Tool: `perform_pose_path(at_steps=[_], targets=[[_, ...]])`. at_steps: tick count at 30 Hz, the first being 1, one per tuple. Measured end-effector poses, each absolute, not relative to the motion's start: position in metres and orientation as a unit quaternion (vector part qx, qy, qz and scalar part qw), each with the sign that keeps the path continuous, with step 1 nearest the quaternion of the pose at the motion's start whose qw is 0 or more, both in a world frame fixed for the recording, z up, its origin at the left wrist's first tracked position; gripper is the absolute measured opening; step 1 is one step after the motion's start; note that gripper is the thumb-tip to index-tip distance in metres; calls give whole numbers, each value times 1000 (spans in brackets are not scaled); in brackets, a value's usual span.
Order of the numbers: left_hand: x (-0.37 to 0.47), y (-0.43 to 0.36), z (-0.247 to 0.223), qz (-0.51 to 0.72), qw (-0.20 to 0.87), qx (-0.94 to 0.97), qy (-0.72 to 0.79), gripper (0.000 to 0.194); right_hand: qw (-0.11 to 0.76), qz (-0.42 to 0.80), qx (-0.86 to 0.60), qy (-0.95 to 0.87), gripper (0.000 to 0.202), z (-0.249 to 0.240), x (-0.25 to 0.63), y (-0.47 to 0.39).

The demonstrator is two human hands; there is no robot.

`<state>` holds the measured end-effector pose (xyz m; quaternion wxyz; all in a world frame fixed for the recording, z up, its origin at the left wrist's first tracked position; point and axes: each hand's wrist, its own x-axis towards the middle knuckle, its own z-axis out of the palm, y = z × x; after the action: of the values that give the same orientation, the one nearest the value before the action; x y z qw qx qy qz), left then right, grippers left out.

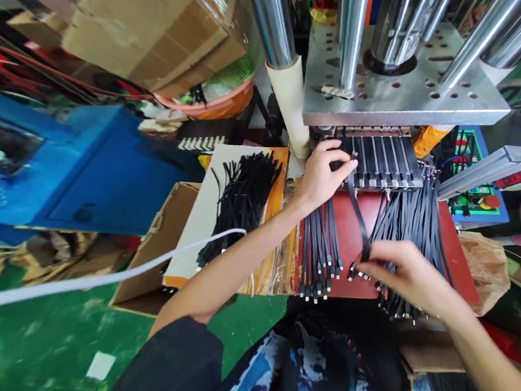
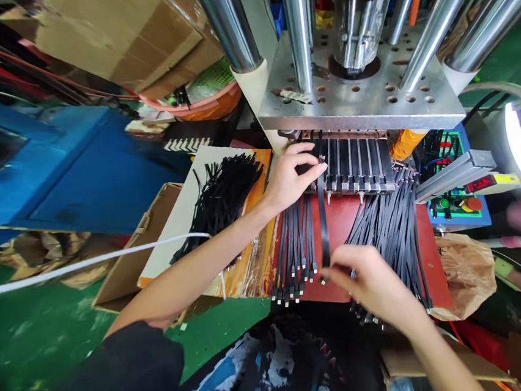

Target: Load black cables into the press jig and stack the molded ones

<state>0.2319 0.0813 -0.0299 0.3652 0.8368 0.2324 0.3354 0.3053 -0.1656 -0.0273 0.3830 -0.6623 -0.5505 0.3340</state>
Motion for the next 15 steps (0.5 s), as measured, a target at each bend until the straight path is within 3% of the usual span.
perform_pose_path(at_steps=[4, 7, 9, 13, 15], targets=[[265, 110, -51, 309, 315, 852, 280, 7, 404, 258, -688, -545, 49, 1, 379, -98], [259, 108, -57, 335, 280, 849, 298, 34, 430, 267, -675, -537, 51, -2, 410, -46], [241, 103, -58, 351, 244, 878, 217, 44, 424, 269, -671, -546, 54, -11, 420, -23], [205, 102, -57, 285, 146, 947, -34, 41, 382, 262, -687, -560, 49, -22, 425, -4], [199, 106, -57, 247, 94, 961, -84, 41, 374, 255, -699, -554, 41, -24, 425, -2]])
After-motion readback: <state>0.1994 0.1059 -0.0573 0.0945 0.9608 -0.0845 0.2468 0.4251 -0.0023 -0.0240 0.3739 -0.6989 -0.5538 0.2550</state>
